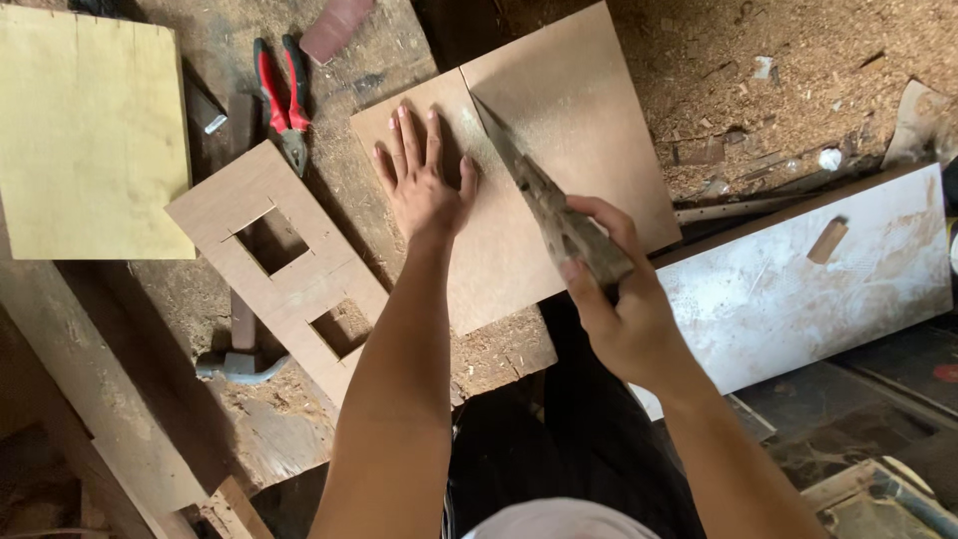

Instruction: The person uses a hand saw to cut a rectangular piece of plywood on a workbench. The left hand stabilizes the wood while the right hand moves the saw back and forth along a marked line. The cut progresses steadily through the board.

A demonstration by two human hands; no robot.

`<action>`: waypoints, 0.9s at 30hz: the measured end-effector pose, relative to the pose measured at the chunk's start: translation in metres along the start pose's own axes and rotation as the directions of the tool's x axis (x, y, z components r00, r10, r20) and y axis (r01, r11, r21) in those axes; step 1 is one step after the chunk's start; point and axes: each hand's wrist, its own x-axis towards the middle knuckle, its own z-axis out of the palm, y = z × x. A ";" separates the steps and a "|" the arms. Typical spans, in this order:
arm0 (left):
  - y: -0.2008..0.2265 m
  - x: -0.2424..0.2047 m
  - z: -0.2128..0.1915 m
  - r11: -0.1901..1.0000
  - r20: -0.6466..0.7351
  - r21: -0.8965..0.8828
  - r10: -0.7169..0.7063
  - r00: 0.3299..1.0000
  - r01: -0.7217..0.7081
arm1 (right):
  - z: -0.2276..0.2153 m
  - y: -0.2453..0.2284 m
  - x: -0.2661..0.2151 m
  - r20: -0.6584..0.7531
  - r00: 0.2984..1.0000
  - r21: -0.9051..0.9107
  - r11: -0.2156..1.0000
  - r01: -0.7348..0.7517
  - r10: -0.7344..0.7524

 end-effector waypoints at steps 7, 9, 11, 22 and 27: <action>0.000 0.001 0.002 1.000 -0.005 0.016 0.005 1.000 -0.005 | 0.008 -0.002 -0.008 -0.020 0.999 0.008 0.999 0.043 -0.043; 0.001 0.000 0.002 0.999 -0.035 -0.008 0.030 0.999 -0.031 | 0.006 -0.004 -0.008 -0.016 0.998 0.046 0.997 -0.059 0.060; 0.002 0.002 0.001 1.000 -0.028 0.011 0.017 0.999 -0.017 | 0.005 -0.006 -0.006 -0.006 0.996 0.066 0.994 -0.084 0.085; 0.007 -0.001 0.006 0.999 -0.024 -0.023 0.029 0.999 -0.029 | -0.010 0.000 -0.006 0.038 0.990 0.184 0.973 -0.138 0.133; 0.002 0.004 0.008 1.000 -0.026 -0.017 -0.002 1.000 0.001 | -0.005 -0.001 -0.005 0.010 0.999 0.140 0.990 -0.034 0.032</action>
